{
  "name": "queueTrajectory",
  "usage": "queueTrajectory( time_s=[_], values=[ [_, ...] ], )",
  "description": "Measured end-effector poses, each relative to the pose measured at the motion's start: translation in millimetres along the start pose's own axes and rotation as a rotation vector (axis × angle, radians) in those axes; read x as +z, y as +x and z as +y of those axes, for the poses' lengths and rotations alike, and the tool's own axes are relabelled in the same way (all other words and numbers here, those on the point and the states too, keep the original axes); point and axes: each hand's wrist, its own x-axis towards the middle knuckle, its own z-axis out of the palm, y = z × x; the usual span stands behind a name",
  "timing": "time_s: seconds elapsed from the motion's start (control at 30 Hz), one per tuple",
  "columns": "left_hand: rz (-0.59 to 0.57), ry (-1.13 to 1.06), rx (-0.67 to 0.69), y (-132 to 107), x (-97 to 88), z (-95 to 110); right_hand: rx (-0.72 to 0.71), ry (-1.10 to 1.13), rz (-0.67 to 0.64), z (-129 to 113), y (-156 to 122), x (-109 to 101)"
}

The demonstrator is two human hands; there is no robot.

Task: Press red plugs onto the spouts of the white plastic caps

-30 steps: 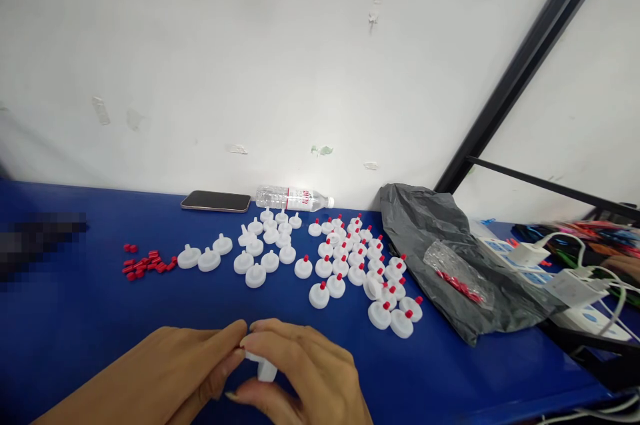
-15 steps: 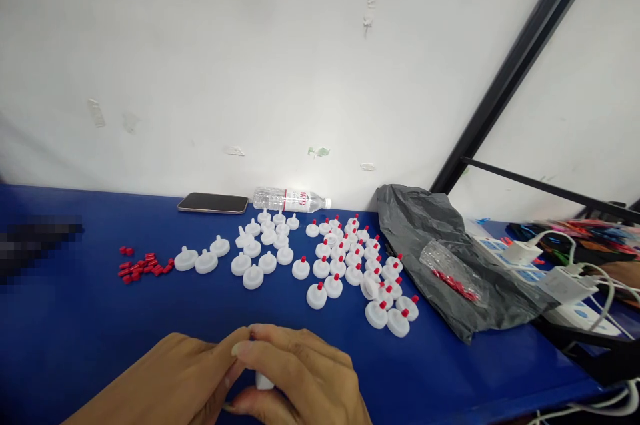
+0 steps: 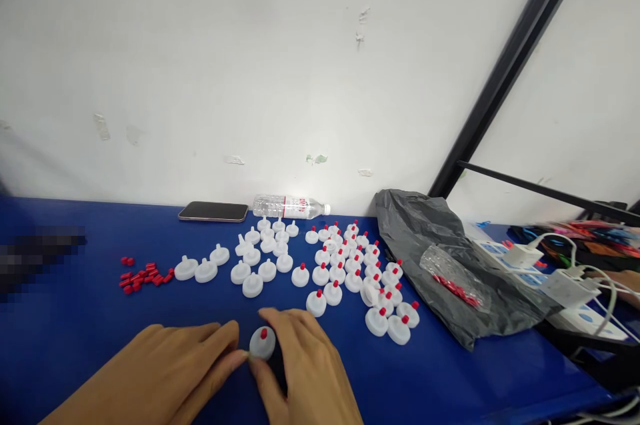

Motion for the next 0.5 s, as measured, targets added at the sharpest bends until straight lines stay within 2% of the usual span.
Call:
queueTrajectory(
  time_s=[0.17,0.23,0.33,0.5],
  values=[
    [-0.114,0.024,-0.228,13.0,-24.2,-7.4,0.051,-0.039,0.188,-4.2,1.2,-10.0],
    [-0.205,0.043,-0.267,16.9,-29.1,-5.2,0.007,0.042,0.126,-6.6,0.9,-10.3],
    [-0.338,0.017,-0.286,20.9,-30.2,0.3,-0.025,0.061,-0.059,-5.2,-2.5,-2.7],
    [-0.326,0.005,-0.363,23.0,-13.9,5.7,0.041,-0.227,-0.064,3.6,-7.6,9.4]
  ],
)
